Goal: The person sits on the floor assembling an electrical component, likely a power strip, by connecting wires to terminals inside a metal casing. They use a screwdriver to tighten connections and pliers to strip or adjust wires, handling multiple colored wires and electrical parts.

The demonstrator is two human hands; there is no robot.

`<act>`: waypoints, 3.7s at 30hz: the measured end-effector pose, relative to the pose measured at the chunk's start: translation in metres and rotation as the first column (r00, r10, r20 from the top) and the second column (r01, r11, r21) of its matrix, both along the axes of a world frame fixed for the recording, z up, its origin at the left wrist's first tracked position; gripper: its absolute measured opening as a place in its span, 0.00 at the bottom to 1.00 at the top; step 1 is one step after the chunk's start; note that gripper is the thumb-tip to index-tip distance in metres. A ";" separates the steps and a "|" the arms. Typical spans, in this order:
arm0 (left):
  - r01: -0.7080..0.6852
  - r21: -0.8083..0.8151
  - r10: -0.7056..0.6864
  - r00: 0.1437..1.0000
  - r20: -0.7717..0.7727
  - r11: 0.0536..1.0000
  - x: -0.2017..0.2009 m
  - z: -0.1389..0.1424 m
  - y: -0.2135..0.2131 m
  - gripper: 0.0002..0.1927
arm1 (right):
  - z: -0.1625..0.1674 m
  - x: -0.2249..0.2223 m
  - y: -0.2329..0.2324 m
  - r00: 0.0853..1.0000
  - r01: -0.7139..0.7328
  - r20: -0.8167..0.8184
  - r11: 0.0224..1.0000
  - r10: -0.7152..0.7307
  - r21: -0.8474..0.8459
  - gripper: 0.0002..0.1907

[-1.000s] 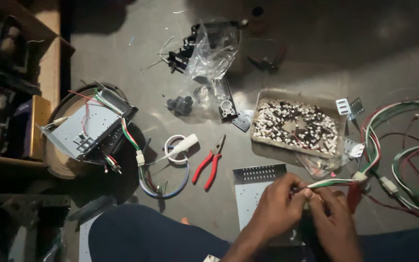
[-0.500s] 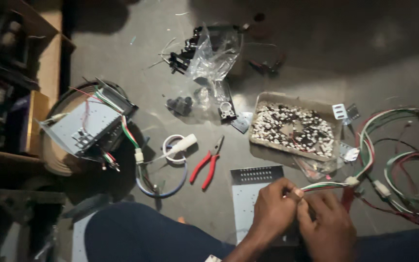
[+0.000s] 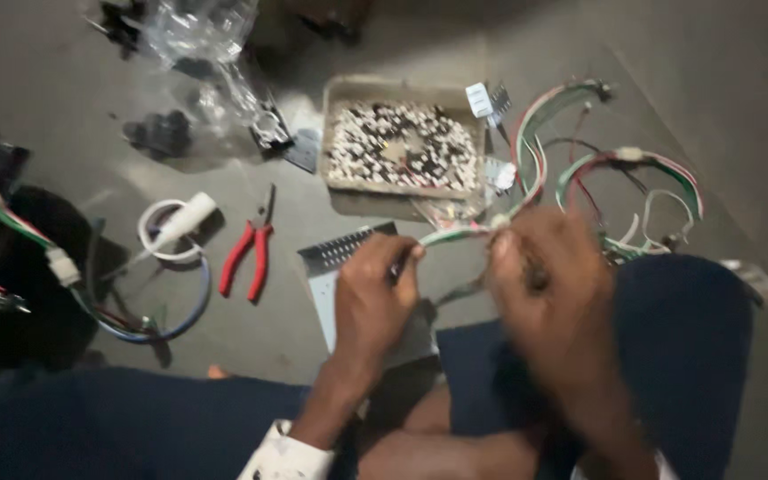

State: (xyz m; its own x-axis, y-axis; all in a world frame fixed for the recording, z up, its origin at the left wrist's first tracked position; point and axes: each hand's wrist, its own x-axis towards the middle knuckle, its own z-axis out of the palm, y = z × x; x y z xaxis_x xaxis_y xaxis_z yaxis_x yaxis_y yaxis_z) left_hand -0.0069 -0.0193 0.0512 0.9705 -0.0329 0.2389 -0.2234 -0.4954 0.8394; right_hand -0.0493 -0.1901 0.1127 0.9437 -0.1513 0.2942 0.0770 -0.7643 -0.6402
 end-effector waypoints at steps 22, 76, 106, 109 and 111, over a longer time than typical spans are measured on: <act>0.218 0.415 -0.181 0.975 -0.128 0.883 0.013 -0.031 0.025 0.07 | -0.081 0.166 -0.173 0.972 -0.011 0.195 0.860 0.128 -0.510 0.16; 0.236 0.501 -0.149 0.967 -0.208 0.833 0.002 -0.059 0.015 0.06 | -0.108 0.117 -0.043 0.814 -0.361 -0.376 0.893 0.442 0.268 0.16; 0.231 0.528 -0.134 0.967 -0.216 0.817 0.000 -0.063 0.012 0.04 | -0.109 0.107 -0.032 0.919 -0.393 -0.152 0.878 0.364 -0.275 0.12; 0.236 0.509 -0.132 0.964 -0.232 0.828 0.000 -0.061 0.012 0.04 | -0.111 0.106 -0.031 0.921 -0.390 -0.127 0.861 0.369 -0.328 0.11; 0.243 0.507 -0.128 0.959 -0.251 0.827 0.001 -0.060 0.012 0.04 | -0.111 0.106 -0.029 0.921 -0.389 -0.139 0.860 0.364 -0.330 0.11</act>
